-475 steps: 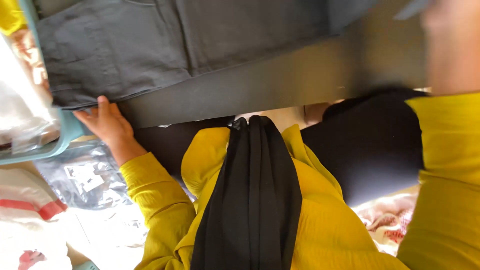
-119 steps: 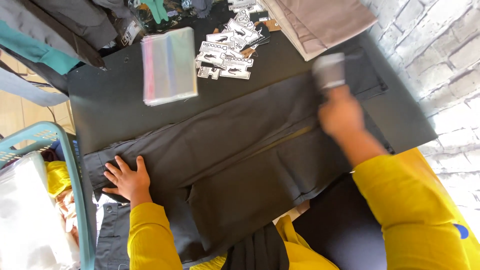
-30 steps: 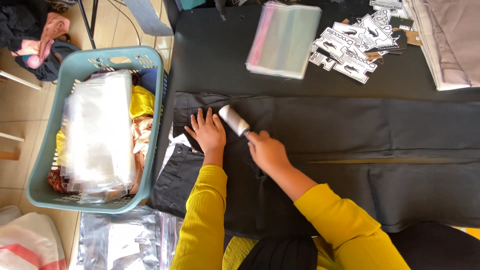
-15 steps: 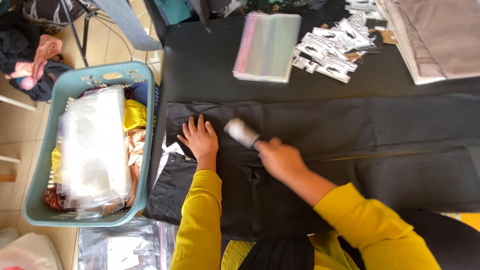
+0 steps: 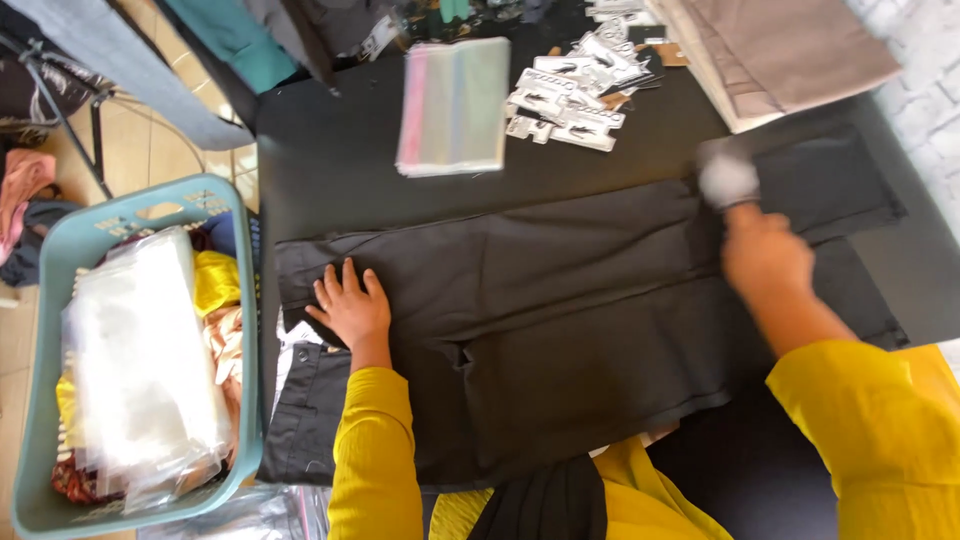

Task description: Using a lint roller to remove lint and dust from a pair of black pants laid out on a table.

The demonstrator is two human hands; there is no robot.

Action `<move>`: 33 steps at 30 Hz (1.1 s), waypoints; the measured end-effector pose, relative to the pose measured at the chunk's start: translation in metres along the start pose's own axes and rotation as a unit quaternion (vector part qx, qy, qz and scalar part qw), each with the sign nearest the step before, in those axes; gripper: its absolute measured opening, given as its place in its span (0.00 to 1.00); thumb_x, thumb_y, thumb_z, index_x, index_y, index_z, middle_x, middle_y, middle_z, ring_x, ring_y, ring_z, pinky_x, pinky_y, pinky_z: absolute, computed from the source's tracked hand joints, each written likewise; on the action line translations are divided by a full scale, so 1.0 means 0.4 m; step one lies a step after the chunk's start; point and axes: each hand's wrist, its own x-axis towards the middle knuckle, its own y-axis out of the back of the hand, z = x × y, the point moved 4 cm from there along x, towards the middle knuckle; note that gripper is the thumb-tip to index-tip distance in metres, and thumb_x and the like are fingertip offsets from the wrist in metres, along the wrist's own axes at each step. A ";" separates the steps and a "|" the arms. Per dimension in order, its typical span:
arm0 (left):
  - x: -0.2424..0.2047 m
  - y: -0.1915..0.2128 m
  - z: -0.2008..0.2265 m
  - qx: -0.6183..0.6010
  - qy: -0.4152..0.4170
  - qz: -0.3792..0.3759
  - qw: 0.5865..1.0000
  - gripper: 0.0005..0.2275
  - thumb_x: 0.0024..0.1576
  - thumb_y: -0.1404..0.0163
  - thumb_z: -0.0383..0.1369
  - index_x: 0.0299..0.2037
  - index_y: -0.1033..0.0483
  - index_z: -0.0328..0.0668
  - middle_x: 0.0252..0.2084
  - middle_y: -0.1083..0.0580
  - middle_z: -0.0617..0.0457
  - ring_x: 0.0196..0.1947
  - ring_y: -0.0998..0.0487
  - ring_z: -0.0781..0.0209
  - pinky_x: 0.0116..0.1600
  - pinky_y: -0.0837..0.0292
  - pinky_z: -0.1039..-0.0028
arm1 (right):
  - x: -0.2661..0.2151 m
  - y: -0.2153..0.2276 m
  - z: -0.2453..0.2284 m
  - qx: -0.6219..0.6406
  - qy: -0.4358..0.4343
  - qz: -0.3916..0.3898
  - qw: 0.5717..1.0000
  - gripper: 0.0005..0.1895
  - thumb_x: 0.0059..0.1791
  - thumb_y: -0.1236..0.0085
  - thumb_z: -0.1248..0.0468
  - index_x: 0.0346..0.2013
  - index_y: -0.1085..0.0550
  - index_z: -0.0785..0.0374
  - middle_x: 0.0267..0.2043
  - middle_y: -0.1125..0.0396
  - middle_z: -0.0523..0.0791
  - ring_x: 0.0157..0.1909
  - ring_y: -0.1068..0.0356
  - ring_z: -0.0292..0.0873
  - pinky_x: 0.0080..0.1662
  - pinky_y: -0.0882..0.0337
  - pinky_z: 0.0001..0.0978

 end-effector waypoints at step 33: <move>-0.035 0.001 0.244 -0.065 -0.365 0.068 0.926 0.21 0.55 0.42 0.45 0.57 0.25 0.54 0.55 0.30 0.47 0.57 0.28 0.42 0.54 0.30 0.53 | -0.338 0.215 -0.341 0.156 0.226 0.164 0.947 0.06 0.50 0.47 0.54 0.34 0.24 0.48 0.24 0.39 0.41 0.17 0.32 0.42 0.18 0.33 0.38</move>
